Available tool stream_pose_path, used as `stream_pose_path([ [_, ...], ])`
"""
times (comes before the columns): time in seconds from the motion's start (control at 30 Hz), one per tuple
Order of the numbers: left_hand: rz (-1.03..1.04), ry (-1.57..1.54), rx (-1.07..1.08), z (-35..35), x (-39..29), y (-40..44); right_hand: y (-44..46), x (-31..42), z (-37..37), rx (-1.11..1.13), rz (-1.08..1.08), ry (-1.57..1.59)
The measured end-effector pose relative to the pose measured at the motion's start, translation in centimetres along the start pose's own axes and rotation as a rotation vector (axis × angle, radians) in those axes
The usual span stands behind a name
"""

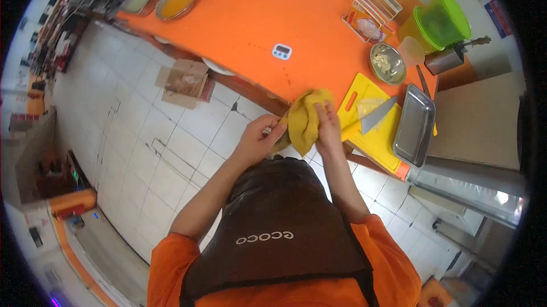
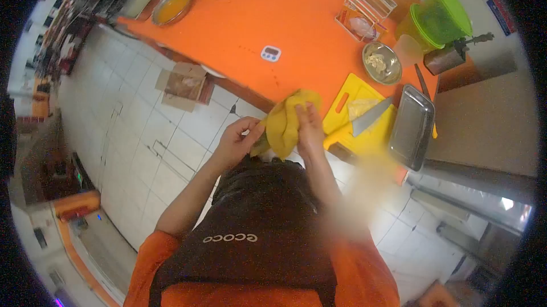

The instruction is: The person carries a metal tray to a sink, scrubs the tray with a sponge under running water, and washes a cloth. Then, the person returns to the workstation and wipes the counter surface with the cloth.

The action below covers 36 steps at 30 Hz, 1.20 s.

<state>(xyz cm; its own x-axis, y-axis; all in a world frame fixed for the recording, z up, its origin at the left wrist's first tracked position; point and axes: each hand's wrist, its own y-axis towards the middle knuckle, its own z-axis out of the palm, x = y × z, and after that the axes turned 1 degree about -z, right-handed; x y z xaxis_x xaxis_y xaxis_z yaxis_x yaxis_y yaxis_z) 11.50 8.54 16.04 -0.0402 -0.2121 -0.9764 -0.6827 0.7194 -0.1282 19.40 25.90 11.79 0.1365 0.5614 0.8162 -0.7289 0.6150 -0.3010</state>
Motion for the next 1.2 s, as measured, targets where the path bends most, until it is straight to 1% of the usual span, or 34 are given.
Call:
stream_pose_path([
  [0.07, -0.086, -0.002, 0.168, -3.1, 1.7, 5.0, 2.5, 1.4, 1.5, -0.178, -0.188, -0.086],
  [0.1, -0.132, -0.001, 0.254, -4.5, 2.7, 7.5, 3.0, 2.3, 1.9, -0.178, -0.235, -0.216],
  [0.13, -0.035, 0.148, 0.2, -5.6, 3.7, 10.2, 3.2, 2.9, 2.6, -0.18, -0.278, -0.349],
  [0.17, 0.067, 0.291, 0.144, -6.4, 4.6, 12.9, 3.4, 3.1, 4.1, -0.258, -0.344, -0.485],
  [0.2, 0.177, 0.43, 0.085, -7.2, 5.4, 15.8, 4.0, 2.2, 5.0, -0.265, -0.326, -0.622],
  [0.27, 0.346, 0.512, 0.096, -8.5, 6.8, 22.4, 5.9, -0.4, 6.1, -0.267, -0.271, -0.901],
  [0.3, 0.427, 0.545, 0.102, -8.7, 7.8, 25.0, 7.3, -2.4, 5.7, -0.228, -0.281, -1.18],
  [0.4, 0.545, 0.764, 0.287, -8.4, 11.3, 31.0, 10.7, -8.9, 5.1, -0.329, -0.406, -1.435],
  [0.43, 0.535, 0.775, 0.35, -8.5, 12.2, 32.0, 11.6, -11.2, 4.4, -0.301, -0.358, -1.426],
  [0.5, 0.519, 0.803, 0.456, -8.8, 12.6, 34.3, 12.5, -12.8, 5.9, -0.318, -0.388, -1.55],
  [0.53, 0.544, 0.791, 0.456, -9.3, 12.5, 35.2, 13.1, -13.4, 6.9, -0.322, -0.408, -1.608],
  [0.6, 0.583, 0.775, 0.455, -11.6, 11.4, 36.0, 15.1, -14.0, 8.9, -0.296, -0.359, -1.634],
  [0.7, 0.47, 0.642, 0.303, -15.9, 9.4, 37.9, 19.5, -13.8, 11.9, -0.306, -0.339, -1.733],
  [0.8, 0.369, 0.431, 0.259, -22.2, 7.4, 38.0, 26.9, -11.9, 11.9, -0.354, -0.391, -1.794],
  [0.87, 0.372, 0.483, 0.209, -26.6, 6.1, 37.0, 32.7, -10.1, 11.3, -0.398, -0.44, -1.808],
  [0.93, 0.318, 0.551, 0.183, -30.7, 5.4, 35.7, 39.3, -7.8, 10.3, -0.439, -0.497, -1.82],
  [1.0, 0.297, 0.598, 0.072, -34.0, 6.1, 34.0, 45.9, -5.6, 9.0, -0.463, -0.539, -1.83],
  [1.07, 0.179, 0.672, -0.03, -37.1, 6.7, 32.3, 53.8, -3.7, 7.8, -0.506, -0.599, -1.846],
  [1.13, 0.12, 0.653, -0.173, -39.3, 6.6, 31.3, 62.1, -2.6, 8.3, -0.533, -0.668, -1.838],
  [1.17, 0.157, 0.668, -0.241, -40.2, 7.6, 30.5, 65.5, -2.4, 9.6, -0.483, -0.73, -1.865],
  [1.2, 0.114, 0.683, -0.298, -40.8, 8.1, 29.9, 68.5, -2.3, 11.1, -0.431, -0.794, -1.889],
])
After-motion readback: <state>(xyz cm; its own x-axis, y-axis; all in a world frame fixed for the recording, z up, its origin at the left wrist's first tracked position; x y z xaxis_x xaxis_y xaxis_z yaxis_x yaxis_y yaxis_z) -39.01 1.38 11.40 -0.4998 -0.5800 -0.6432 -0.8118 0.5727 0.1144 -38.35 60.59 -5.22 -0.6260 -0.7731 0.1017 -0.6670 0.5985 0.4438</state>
